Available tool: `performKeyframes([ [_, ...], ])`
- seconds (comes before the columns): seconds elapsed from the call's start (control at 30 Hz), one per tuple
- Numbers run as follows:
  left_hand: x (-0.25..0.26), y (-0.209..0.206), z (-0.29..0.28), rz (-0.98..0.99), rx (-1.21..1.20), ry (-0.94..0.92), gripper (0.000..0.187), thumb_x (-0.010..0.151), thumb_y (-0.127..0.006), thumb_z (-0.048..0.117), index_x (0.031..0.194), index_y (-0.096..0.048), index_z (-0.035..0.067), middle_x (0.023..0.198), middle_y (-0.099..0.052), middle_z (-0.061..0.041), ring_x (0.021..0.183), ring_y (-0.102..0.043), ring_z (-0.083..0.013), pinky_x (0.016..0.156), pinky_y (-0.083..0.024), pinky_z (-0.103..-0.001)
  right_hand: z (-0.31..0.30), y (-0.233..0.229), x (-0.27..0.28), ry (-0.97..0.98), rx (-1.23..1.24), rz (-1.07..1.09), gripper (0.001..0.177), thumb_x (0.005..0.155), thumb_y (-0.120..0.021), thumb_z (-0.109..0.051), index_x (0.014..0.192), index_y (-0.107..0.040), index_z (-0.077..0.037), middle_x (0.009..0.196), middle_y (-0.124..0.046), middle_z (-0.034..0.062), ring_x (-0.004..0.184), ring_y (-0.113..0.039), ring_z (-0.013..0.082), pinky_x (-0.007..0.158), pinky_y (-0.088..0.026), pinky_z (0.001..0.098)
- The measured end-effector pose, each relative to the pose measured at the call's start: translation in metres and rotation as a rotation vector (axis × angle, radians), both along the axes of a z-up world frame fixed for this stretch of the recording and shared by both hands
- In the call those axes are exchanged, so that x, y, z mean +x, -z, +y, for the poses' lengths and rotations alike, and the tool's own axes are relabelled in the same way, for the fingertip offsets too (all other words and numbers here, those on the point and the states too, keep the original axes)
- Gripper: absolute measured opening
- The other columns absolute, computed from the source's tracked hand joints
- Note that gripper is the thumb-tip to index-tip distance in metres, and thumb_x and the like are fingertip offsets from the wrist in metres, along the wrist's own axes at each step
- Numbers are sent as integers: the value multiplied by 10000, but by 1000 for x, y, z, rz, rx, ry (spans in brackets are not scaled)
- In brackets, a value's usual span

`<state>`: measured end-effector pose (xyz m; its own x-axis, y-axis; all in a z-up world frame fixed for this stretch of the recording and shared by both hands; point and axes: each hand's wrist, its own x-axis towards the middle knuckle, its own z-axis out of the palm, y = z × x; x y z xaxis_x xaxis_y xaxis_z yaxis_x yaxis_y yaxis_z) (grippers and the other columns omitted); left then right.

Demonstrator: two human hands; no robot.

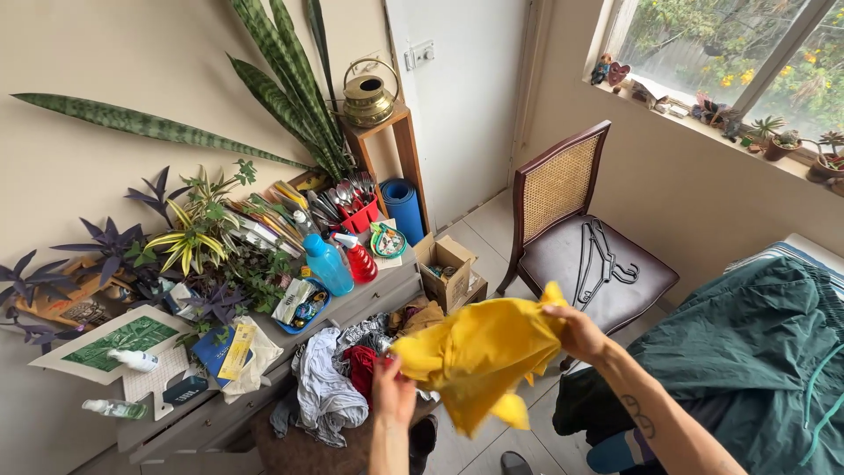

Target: The person is hanging various items of clothing onto plastic hangers and placing them on a rack.

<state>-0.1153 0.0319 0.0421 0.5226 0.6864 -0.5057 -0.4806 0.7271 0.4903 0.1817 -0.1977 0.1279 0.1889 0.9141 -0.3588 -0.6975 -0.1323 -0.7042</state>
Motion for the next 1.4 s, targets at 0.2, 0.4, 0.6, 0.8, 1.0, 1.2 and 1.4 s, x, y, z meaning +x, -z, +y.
performKeyframes([
  [0.2, 5, -66, -22, -143, 603, 435, 381, 894, -706, 8, 1263, -617, 50, 1213, -635, -68, 1124, -607, -222, 1000, -504, -376, 2, 42, 9, 205, -113, -160, 457, 881, -654, -312, 1230, -620, -18, 1173, -724, 113, 1078, -691, 242, 974, -531, 407],
  [0.4, 15, -128, 0, -122, 147, 131, 236, 846, -608, 50, 1077, -606, 96, 1069, -699, -99, 1003, -689, -254, 876, -599, -401, 21, 30, -14, -150, 7, -522, 330, 1010, -692, -283, 1003, -701, 47, 946, -670, 57, 885, -621, 130, 851, -508, 305],
  [0.6, 10, -7, 43, 15, 376, 407, 299, 885, -678, -71, 1142, -624, 73, 1048, -640, -26, 958, -649, -168, 843, -539, -340, 43, -38, -26, -127, 208, -493, 236, 965, -694, -232, 976, -698, 4, 896, -673, 16, 855, -620, 111, 796, -511, 293],
  [0.8, 20, 10, 41, 72, 299, -135, 324, 804, -683, -62, 1101, -630, 55, 943, -690, -18, 853, -675, -161, 782, -586, -320, 28, 14, 10, -39, 149, -579, 225, 968, -710, -210, 921, -706, 10, 856, -670, 24, 793, -607, 112, 761, -505, 301],
  [1.0, 32, 4, 47, 263, 589, 382, 307, 793, -791, -19, 1099, -792, -5, 775, -653, 7, 696, -602, -106, 663, -508, -258, 30, -29, 2, 84, 256, -334, 289, 1010, -702, -249, 1032, -687, 39, 960, -696, 74, 890, -658, 169, 874, -542, 365],
  [1.2, 66, 81, -12, 464, 698, 740, 176, 914, -775, 157, 997, -757, 3, 788, -722, -10, 662, -637, -81, 600, -518, -234, 33, -55, -8, 143, 234, 37, 592, 842, -709, -321, 1300, -562, 25, 1176, -705, 188, 1052, -695, 316, 962, -529, 462],
  [1.4, 105, 55, -71, 625, 669, 761, 366, 950, -607, 133, 1315, -628, 147, 753, -681, -72, 608, -606, -137, 523, -448, -287, 19, -86, 14, 179, 262, 6, 612, 823, -713, -329, 1305, -586, 26, 1167, -709, 206, 1022, -707, 321, 928, -558, 456],
])
